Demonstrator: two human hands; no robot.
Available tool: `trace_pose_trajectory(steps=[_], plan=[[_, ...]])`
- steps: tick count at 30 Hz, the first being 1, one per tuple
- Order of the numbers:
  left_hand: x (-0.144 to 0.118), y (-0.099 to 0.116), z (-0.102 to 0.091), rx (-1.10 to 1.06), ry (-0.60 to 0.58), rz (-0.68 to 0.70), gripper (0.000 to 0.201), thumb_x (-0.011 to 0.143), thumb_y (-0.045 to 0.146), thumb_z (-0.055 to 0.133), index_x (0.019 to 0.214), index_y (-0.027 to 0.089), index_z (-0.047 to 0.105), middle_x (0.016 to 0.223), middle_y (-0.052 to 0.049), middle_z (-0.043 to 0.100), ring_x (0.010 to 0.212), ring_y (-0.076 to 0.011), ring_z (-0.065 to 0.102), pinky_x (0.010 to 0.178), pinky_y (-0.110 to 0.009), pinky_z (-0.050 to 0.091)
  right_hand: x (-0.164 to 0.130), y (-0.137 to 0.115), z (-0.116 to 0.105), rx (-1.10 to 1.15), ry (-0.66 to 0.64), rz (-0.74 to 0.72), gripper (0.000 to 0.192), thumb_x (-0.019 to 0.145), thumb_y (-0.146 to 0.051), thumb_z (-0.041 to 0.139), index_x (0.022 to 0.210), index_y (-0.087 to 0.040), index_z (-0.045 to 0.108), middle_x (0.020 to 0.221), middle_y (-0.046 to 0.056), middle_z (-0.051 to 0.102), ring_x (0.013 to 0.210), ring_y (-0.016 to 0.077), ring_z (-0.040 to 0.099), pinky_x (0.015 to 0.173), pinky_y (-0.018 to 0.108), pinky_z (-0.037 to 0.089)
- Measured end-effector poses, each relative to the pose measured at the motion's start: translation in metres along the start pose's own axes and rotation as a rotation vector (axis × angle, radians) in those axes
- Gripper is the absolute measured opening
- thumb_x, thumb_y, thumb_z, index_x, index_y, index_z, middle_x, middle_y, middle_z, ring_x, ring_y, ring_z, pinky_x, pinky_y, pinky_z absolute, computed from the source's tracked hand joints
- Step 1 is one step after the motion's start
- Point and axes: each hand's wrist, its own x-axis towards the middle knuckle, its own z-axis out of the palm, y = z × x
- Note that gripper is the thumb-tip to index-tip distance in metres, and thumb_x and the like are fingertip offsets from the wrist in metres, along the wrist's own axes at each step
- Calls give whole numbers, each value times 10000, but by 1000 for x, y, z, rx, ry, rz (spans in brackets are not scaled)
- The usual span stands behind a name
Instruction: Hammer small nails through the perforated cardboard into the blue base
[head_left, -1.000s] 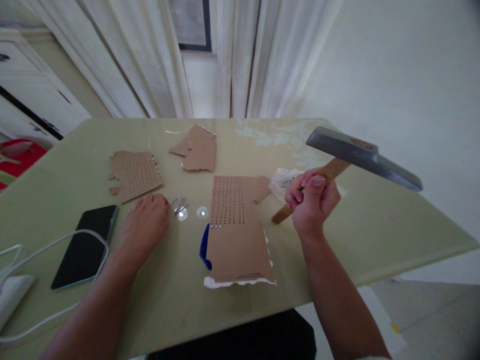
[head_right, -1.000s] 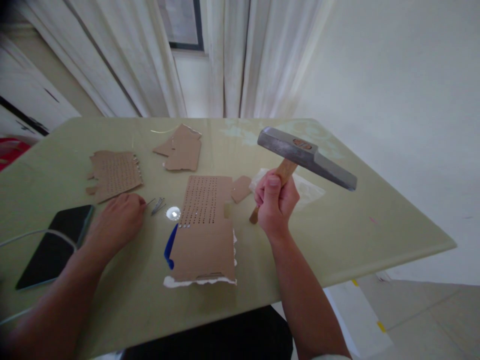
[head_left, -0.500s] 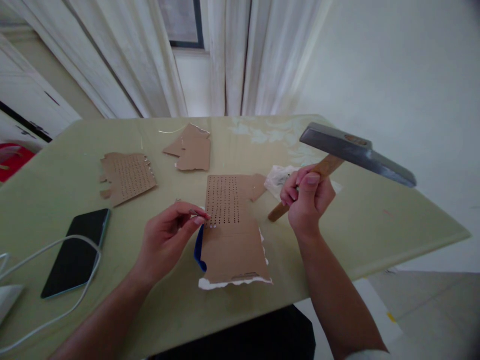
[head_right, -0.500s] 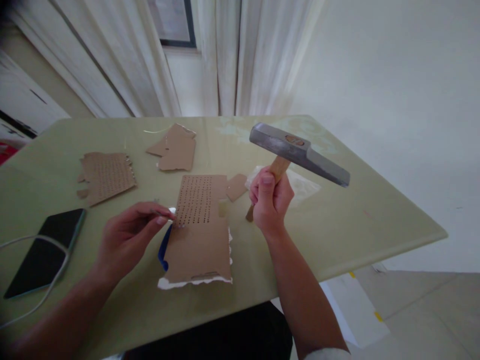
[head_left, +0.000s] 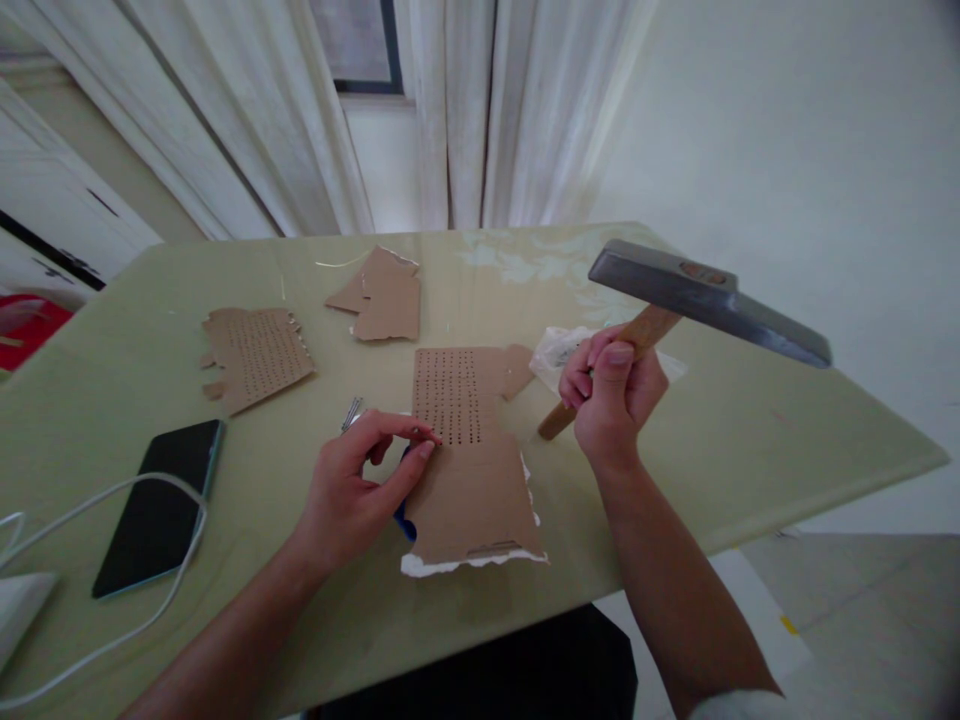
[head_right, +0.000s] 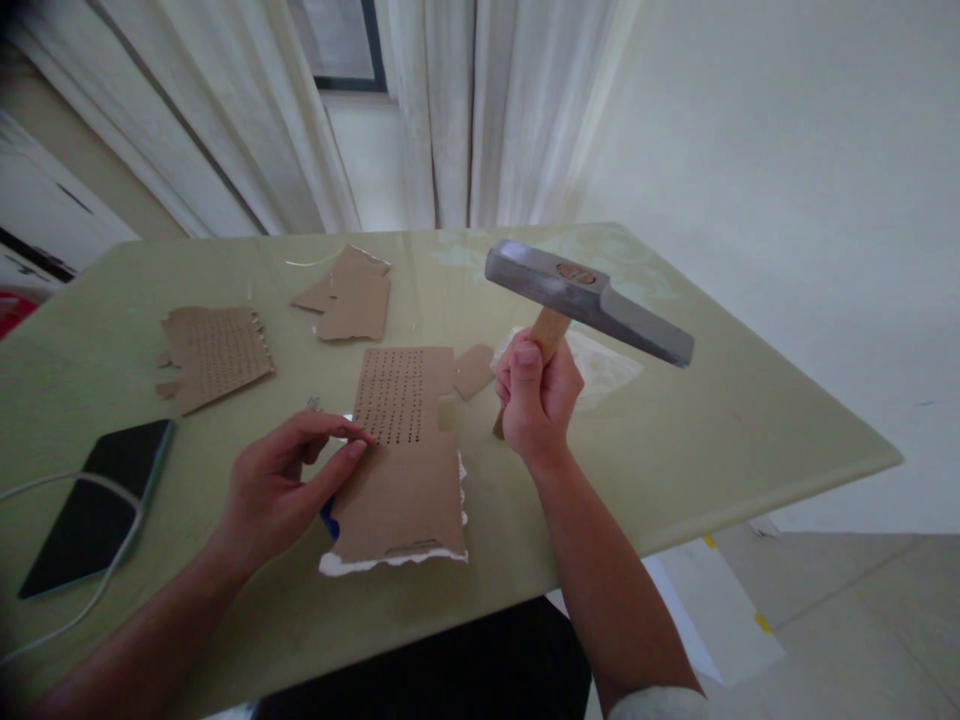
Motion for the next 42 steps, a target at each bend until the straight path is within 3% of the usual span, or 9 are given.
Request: trace_pose_trajectory(steps=[5, 10, 29, 36, 42], plan=[[1, 0, -2, 10, -38, -18, 131, 1046, 299, 692, 1037, 251, 813, 836, -11, 747, 666, -146, 568, 639, -307, 488, -1, 1, -1, 37, 2, -5, 463, 1018, -648, 721, 844, -261, 536, 574, -106, 376, 402, 75, 273, 353, 208, 250], [3, 0, -3, -15, -62, 7, 115, 1055, 291, 695, 1049, 262, 807, 915, -15, 791, 713, -157, 617, 661, -322, 495, -1, 2, -1, 45, 1, -15, 454, 1018, -630, 732, 842, -255, 546, 582, -104, 388, 408, 72, 280, 356, 205, 261], [1, -1, -1, -8, -47, 64, 101, 1036, 232, 720, 1076, 272, 803, 920, -5, 775, 708, -143, 584, 646, -312, 469, -2, 3, -3, 3, -17, -11, 452, 1043, -641, 678, 844, -262, 533, 590, -103, 383, 409, 76, 275, 358, 217, 267], [2, -1, -2, -4, -47, 64, 97, 1035, 231, 718, 1066, 267, 802, 904, -8, 772, 712, -151, 586, 652, -320, 466, -3, 4, -5, 71, -40, -33, 387, 1079, -540, 676, 845, -251, 570, 600, -92, 409, 419, 77, 287, 360, 217, 256], [3, -1, -2, -4, -36, 60, 89, 1034, 246, 720, 1058, 263, 804, 908, -10, 779, 694, -146, 575, 669, -322, 481, -3, 4, -4, 12, -23, -10, 428, 1056, -614, 673, 847, -261, 549, 595, -92, 400, 424, 87, 290, 375, 228, 274]])
